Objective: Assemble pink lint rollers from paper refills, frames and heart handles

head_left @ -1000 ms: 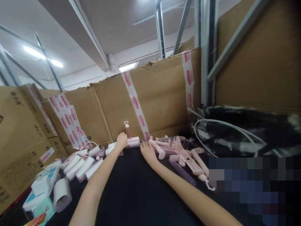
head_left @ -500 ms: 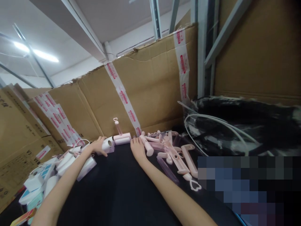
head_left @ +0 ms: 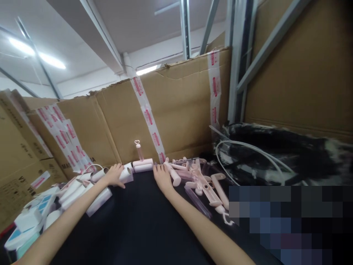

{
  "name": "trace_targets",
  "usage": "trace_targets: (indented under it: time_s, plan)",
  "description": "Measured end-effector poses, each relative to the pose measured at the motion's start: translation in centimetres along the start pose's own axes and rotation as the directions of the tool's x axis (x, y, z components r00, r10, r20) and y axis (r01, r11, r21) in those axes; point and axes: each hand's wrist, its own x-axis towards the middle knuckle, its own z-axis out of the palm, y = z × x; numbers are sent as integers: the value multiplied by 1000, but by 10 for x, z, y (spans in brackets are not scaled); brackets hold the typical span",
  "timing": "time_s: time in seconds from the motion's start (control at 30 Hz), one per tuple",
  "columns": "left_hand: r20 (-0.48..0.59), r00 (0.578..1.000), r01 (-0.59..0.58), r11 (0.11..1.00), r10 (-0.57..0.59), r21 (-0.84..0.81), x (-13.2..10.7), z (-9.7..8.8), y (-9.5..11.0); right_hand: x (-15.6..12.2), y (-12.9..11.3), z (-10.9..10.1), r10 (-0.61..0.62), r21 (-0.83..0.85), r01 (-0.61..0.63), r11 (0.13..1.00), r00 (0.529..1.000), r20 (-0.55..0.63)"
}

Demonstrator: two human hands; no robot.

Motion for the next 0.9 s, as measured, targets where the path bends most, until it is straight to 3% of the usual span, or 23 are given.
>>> trace_targets:
  time_s: [0.27,0.4,0.5,0.57,0.6,0.67,0.8,0.9]
  plan:
    - [-42,968,-249,967,247,-52,-44,-3,44,3,-5,-7,-1,141,-4,990,999,35]
    - [-177,954,-282,925,242,-255,-88,9,59,5,-4,-41,-40,239,21,971,996,79]
    - [-318,941,-283,782,115,-556,-113,33,59,-4,-6,-76,-183,354,125,927,974,135]
    - [-326,944,-221,656,-41,-722,-120,53,59,-16,-11,-95,-344,504,208,838,919,193]
    - [-307,945,-185,594,-110,-783,-121,62,59,-22,-14,-101,-408,609,199,768,885,224]
    - [-250,950,-129,496,-187,-859,-119,75,58,-33,-19,-106,-435,736,110,668,860,265]
    - [-181,968,-110,355,-172,-928,-114,80,51,-39,-25,-104,-299,822,-94,562,903,308]
    - [-208,962,-176,182,-175,-967,-115,77,48,-34,-23,-104,-174,910,-280,305,923,343]
